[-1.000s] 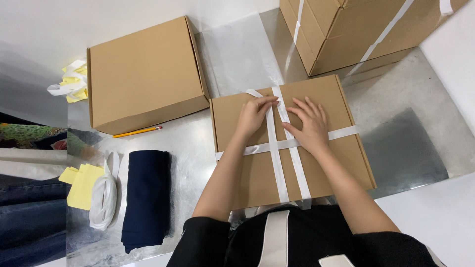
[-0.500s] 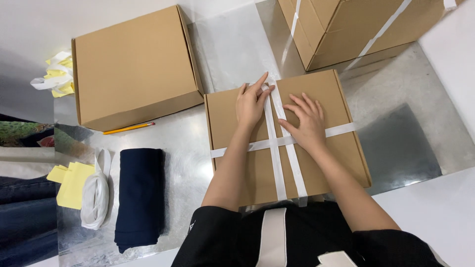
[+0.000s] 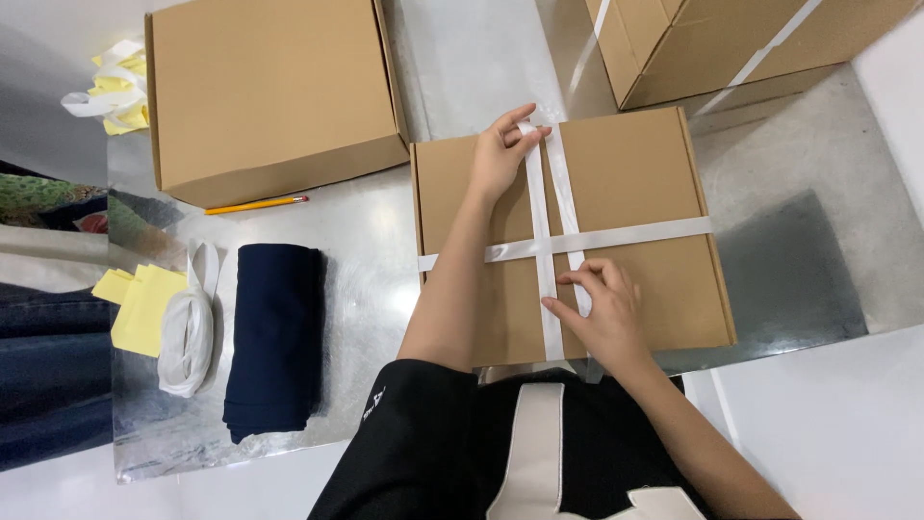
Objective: The person ties a white ribbon around a cardboard box, forming a bow. They then pick up a yellow sticky note and a pencil, write on the note, and place it on the box before stacking it on top of other boxes.
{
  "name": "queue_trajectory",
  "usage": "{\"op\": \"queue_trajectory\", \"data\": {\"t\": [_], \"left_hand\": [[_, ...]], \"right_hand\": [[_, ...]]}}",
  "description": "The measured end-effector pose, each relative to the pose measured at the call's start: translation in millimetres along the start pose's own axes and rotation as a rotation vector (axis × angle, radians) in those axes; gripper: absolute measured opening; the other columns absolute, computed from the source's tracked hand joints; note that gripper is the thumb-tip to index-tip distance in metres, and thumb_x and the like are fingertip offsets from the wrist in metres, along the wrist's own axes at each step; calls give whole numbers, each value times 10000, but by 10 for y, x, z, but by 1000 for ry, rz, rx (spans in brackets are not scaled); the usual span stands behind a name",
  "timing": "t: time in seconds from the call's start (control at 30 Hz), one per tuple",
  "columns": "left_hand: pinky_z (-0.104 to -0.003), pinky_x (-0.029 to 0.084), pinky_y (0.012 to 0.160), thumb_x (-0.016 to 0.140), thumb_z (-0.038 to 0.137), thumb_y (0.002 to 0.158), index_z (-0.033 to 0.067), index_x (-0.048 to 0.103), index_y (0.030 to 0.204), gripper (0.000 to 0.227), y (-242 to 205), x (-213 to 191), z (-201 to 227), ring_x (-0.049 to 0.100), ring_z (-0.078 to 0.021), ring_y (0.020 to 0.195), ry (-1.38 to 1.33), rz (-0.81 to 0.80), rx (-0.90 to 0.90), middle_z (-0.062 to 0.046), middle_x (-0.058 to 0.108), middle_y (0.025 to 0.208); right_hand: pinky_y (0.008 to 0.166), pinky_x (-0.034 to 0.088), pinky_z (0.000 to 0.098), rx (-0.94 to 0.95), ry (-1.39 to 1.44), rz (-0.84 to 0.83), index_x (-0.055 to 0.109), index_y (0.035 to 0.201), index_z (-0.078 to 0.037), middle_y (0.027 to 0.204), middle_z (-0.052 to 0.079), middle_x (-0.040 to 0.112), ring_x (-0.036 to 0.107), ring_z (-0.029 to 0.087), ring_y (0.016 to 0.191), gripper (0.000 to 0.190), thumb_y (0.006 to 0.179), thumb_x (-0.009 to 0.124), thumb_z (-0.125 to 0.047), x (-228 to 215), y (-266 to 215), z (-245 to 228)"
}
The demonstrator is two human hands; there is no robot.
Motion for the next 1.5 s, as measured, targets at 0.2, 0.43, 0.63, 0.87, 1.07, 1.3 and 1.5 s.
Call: {"op": "queue_trajectory", "data": {"t": [0.2,0.43,0.63,0.87,1.07,1.3,1.5], "left_hand": [[-267,351,1189,687,122,1033,75,621,1450,425,-191,-25,583,826,-190,1163,-95,8,-97,100,200,639],[-112,413,862,711,107,1023,81,641,1440,423,-141,-25,443,817,-158,1184,-76,18,-133,133,409,580],[-385,267,1320,718,139,999,77,620,1441,457,-192,-17,624,810,-136,1175,-44,-16,-142,139,656,608],[-209,411,1029,762,214,967,96,690,1398,452,-251,-19,726,718,-31,962,-30,-50,-209,100,763,726],[-176,401,867,703,260,995,145,724,1355,379,-230,-47,734,465,18,755,7,-70,-171,32,868,1020],[-242,382,1171,678,194,1021,126,546,1543,543,-219,-57,667,694,-1,1078,-85,-39,-147,47,834,872],[-283,370,1202,683,147,1010,136,550,1532,539,-247,-21,653,709,-5,1038,-71,26,-174,39,863,932]], "right_hand": [[1070,269,442,185,5,-143,833,834,-365,1228,-181,609,494,165,1271,254,780,813,-613,307,-1,268],[1014,251,401,94,80,-272,809,751,-334,1214,-177,587,480,164,1165,240,844,805,-555,232,-42,222],[1107,225,382,66,193,-316,794,761,-269,1288,-168,624,478,133,1272,211,877,812,-445,145,-56,248],[1131,267,352,4,447,-463,782,807,-199,1358,-67,623,503,127,1343,199,933,767,-353,35,-77,159],[939,441,269,190,645,-489,801,856,-116,1342,-16,596,576,75,1195,184,960,744,-257,8,-113,180],[976,445,280,155,765,-507,792,844,-96,1300,22,615,615,108,1159,177,969,741,-211,28,-106,190],[927,439,276,241,787,-578,819,767,-42,1124,25,662,633,135,1001,176,921,801,-125,-27,-127,172]]}}
Point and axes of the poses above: each hand's wrist, its own y-axis towards the middle knuckle, its own x-axis out of the palm, z = x × y, the point moved 10 cm from there along y, towards the middle knuckle
